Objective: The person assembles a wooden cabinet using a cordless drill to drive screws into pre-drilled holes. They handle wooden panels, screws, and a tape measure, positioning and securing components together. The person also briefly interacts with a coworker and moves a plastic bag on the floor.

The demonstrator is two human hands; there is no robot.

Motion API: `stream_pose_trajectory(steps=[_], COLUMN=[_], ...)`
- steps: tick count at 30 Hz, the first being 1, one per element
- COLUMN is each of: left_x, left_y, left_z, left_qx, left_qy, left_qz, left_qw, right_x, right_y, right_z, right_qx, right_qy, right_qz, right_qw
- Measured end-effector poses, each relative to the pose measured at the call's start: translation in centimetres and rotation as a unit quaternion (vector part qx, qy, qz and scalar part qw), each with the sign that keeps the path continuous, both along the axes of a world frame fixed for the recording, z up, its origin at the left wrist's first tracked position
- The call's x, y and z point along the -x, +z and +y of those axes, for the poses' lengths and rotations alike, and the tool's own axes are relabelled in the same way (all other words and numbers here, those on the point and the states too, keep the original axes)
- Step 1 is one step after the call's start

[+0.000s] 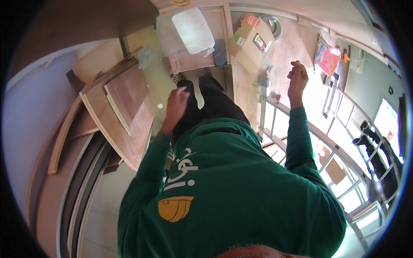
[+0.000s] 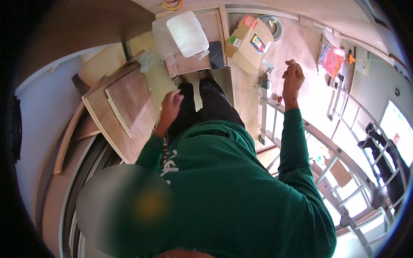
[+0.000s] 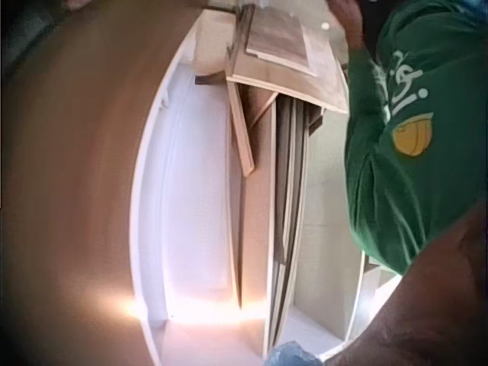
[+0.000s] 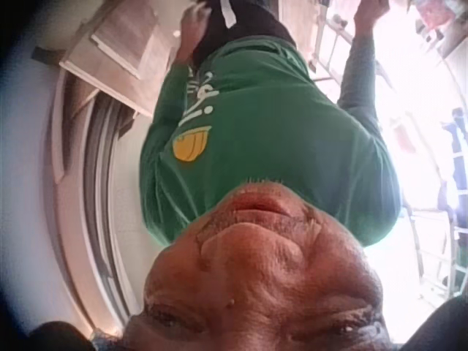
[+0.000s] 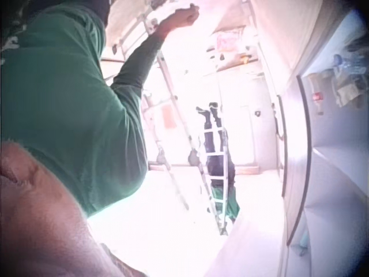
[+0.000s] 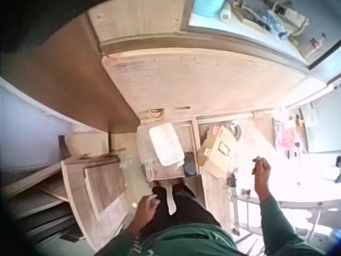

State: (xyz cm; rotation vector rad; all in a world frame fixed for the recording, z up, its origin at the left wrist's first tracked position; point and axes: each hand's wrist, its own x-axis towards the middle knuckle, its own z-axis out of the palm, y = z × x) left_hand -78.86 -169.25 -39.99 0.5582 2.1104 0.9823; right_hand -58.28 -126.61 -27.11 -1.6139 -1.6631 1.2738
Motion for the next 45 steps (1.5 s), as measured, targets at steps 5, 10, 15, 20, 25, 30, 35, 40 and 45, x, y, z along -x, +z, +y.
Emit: stream_pose_trajectory(steps=[5, 10, 15, 20, 25, 30, 35, 40, 45], left_x=[-6.7, -9.3, -10.8, -11.7, -11.5, -9.9, -7.9, -3.1, 0.3], left_y=[-14.4, -18.4, -18.8, -21.0, -21.8, -18.8, -15.2, -13.1, -16.6], left_z=[12.5, 18.7, 22.4, 23.5, 24.7, 27.8, 29.3, 28.8, 30.3], left_qx=[0.02, -0.138, -0.212, -0.196, -0.132, -0.072, -0.127, -0.051, 0.003], left_qy=[0.111, 0.342, 0.549, 0.565, 0.58, 0.631, 0.354, -0.043, -0.185], left_qz=[-0.292, -0.595, -0.626, -0.545, -0.509, -0.462, -0.292, 0.264, 0.309], left_qw=[0.95, 0.714, 0.512, 0.587, 0.622, 0.619, 0.879, 0.962, 0.933], right_x=[-2.2, -6.6, -9.7, -10.3, -10.4, -10.7, -13.1, -13.8, -14.4], right_y=[2.4, 2.0, 1.6, 1.6, 0.7, 0.4, 1.2, 2.3, 2.3], right_z=[-3.3, -6.1, -7.1, -5.3, -3.8, -3.6, -3.8, -4.4, -5.7], right_qx=[-0.009, 0.048, 0.082, 0.088, 0.092, 0.097, 0.099, 0.087, 0.083], right_qy=[-0.017, -0.074, -0.086, -0.07, -0.046, -0.045, -0.078, -0.099, -0.116], right_qz=[-0.003, 0.017, 0.02, 0.001, 0.012, 0.023, 0.024, 0.034, 0.053], right_qw=[1.0, 0.996, 0.993, 0.994, 0.995, 0.994, 0.992, 0.991, 0.988])
